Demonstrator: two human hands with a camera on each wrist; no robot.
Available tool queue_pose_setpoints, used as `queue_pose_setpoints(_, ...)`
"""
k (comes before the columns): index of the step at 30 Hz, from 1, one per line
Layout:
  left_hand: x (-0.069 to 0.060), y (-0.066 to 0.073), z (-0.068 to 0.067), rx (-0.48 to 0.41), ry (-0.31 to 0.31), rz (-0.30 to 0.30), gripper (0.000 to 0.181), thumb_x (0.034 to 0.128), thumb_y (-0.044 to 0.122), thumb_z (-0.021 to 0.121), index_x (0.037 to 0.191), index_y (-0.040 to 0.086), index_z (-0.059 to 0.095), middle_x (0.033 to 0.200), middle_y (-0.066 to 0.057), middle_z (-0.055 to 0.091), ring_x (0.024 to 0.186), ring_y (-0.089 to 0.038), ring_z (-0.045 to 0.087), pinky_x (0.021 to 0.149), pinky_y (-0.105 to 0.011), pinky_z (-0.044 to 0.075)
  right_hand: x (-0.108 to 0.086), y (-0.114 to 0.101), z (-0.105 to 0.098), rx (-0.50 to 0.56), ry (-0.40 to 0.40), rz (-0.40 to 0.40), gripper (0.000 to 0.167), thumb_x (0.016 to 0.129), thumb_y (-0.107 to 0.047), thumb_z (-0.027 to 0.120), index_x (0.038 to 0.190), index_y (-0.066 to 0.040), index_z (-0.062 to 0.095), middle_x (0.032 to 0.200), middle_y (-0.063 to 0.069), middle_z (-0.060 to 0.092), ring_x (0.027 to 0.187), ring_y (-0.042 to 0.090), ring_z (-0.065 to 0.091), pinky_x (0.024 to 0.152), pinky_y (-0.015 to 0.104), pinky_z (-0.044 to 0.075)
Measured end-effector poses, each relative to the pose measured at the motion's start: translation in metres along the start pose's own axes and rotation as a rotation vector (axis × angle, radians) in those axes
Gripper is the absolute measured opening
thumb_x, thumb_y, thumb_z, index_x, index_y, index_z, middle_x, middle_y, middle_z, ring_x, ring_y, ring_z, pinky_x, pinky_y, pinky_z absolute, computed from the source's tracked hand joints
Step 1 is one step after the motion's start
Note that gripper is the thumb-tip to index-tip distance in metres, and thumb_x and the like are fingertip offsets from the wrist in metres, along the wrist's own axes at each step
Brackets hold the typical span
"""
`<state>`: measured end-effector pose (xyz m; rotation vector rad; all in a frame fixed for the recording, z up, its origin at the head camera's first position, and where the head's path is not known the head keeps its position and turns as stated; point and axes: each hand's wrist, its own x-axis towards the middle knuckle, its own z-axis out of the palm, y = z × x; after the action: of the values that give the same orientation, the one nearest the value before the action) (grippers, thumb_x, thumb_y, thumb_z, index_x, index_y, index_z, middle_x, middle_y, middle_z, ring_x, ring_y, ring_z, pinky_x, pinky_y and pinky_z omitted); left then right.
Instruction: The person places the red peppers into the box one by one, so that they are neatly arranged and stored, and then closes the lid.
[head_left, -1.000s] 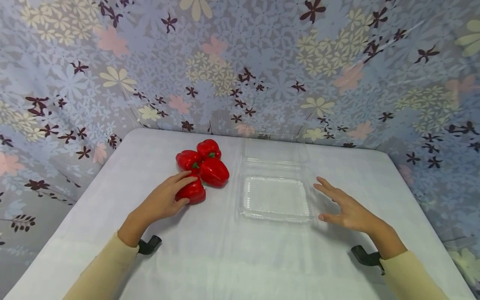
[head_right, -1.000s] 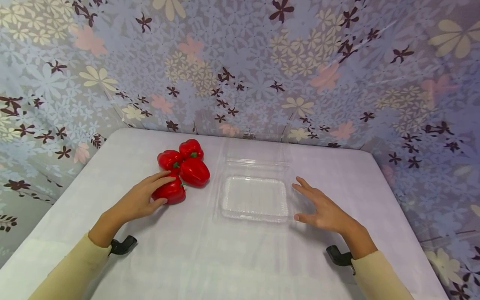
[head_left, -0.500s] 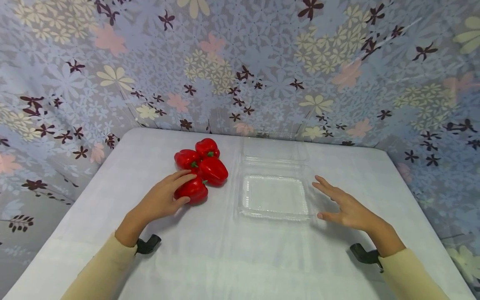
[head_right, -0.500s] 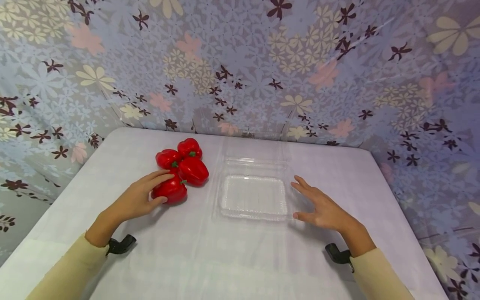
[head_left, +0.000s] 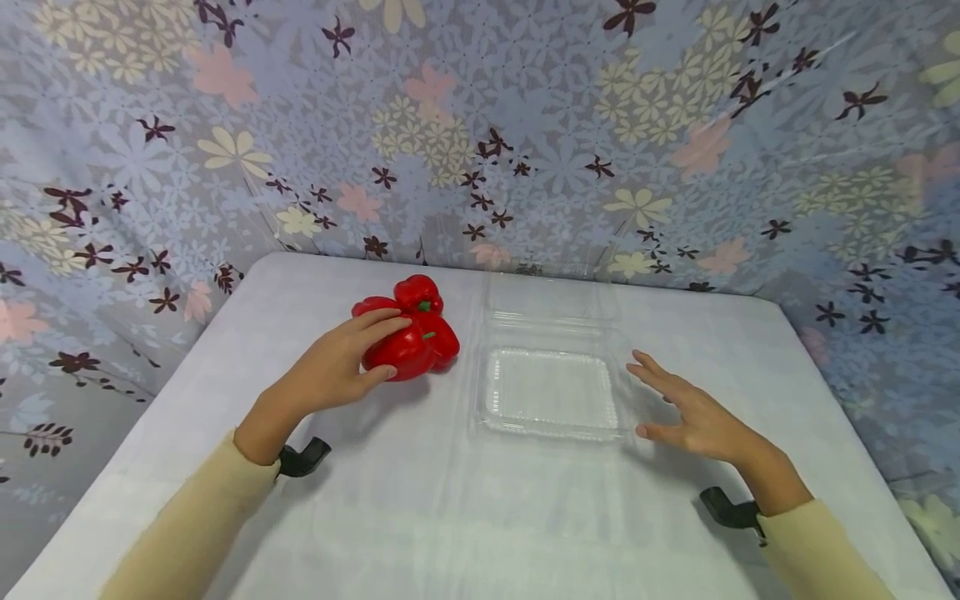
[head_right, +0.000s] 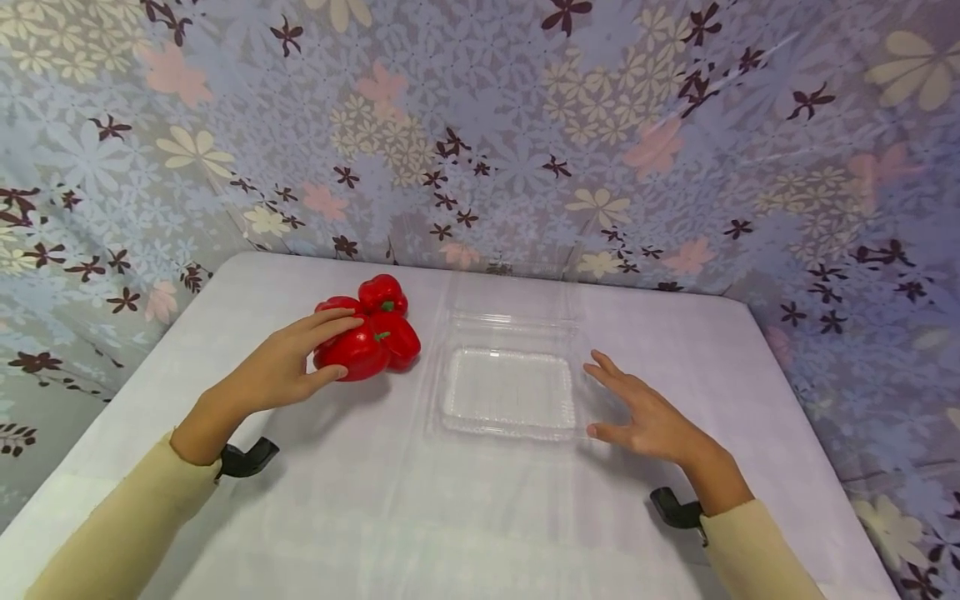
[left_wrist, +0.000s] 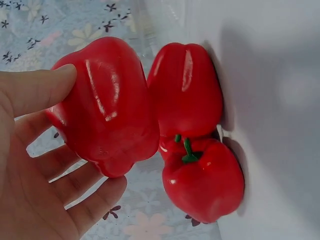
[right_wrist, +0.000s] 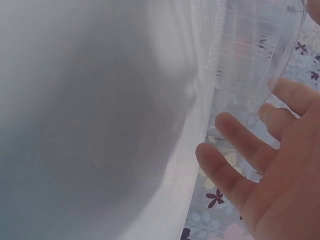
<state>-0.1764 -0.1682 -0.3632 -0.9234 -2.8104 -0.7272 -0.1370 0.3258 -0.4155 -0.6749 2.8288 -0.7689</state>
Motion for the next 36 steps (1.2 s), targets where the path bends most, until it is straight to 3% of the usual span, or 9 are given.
queue_pose_setpoints(5, 0.007, 0.004, 0.002, -0.018, -0.010, -0.008, 0.066, 0.0841, 0.017, 0.078, 0.145, 0.016, 0.051, 0.151, -0.014, 0.047, 0.135, -0.036, 0.049, 0.095, -0.052, 0.056, 0.001, 0.000, 0.001, -0.011, 0.010, 0.002, 0.083, 0.087, -0.030, 0.072, 0.157, -0.014, 0.030, 0.166, 0.018, 0.019, 0.143, 0.054, 0.030, 0.104, 0.077, 0.029)
queue_pose_setpoints(12, 0.019, 0.012, 0.008, -0.036, 0.007, 0.049, 0.064, 0.0854, 0.018, 0.076, 0.144, 0.019, 0.051, 0.151, -0.010, 0.048, 0.137, -0.033, 0.048, 0.098, -0.051, 0.055, -0.001, -0.002, 0.003, 0.009, 0.018, 0.001, 0.084, 0.087, -0.029, 0.073, 0.157, -0.018, 0.028, 0.166, 0.017, 0.019, 0.142, 0.053, 0.034, 0.103, 0.076, 0.031)
queue_pose_setpoints(21, 0.037, 0.024, 0.016, -0.034, -0.034, 0.096, 0.063, 0.0873, 0.024, 0.074, 0.145, 0.022, 0.050, 0.151, -0.007, 0.049, 0.139, -0.029, 0.046, 0.101, -0.051, 0.053, -0.002, -0.002, 0.005, 0.000, 0.028, -0.029, 0.085, 0.088, -0.027, 0.073, 0.158, -0.015, 0.026, 0.165, 0.020, 0.018, 0.137, 0.050, 0.043, 0.100, 0.072, 0.041)
queue_pose_setpoints(27, 0.050, 0.032, 0.019, 0.012, -0.086, 0.101, 0.061, 0.0893, 0.028, 0.071, 0.146, 0.025, 0.048, 0.150, -0.006, 0.049, 0.139, -0.027, 0.046, 0.104, -0.051, 0.051, 0.000, -0.004, 0.007, 0.004, 0.023, -0.037, 0.084, 0.089, -0.027, 0.072, 0.158, -0.016, 0.026, 0.165, 0.020, 0.019, 0.135, 0.048, 0.047, 0.097, 0.070, 0.045)
queue_pose_setpoints(36, 0.065, 0.043, 0.029, -0.022, -0.097, 0.084, 0.062, 0.0914, 0.027, 0.070, 0.149, 0.027, 0.045, 0.152, -0.004, 0.046, 0.138, -0.028, 0.048, 0.104, -0.049, 0.052, -0.002, -0.005, 0.006, -0.015, 0.003, 0.021, 0.084, 0.090, -0.030, 0.071, 0.158, -0.017, 0.025, 0.167, 0.018, 0.015, 0.135, 0.048, 0.046, 0.095, 0.073, 0.043)
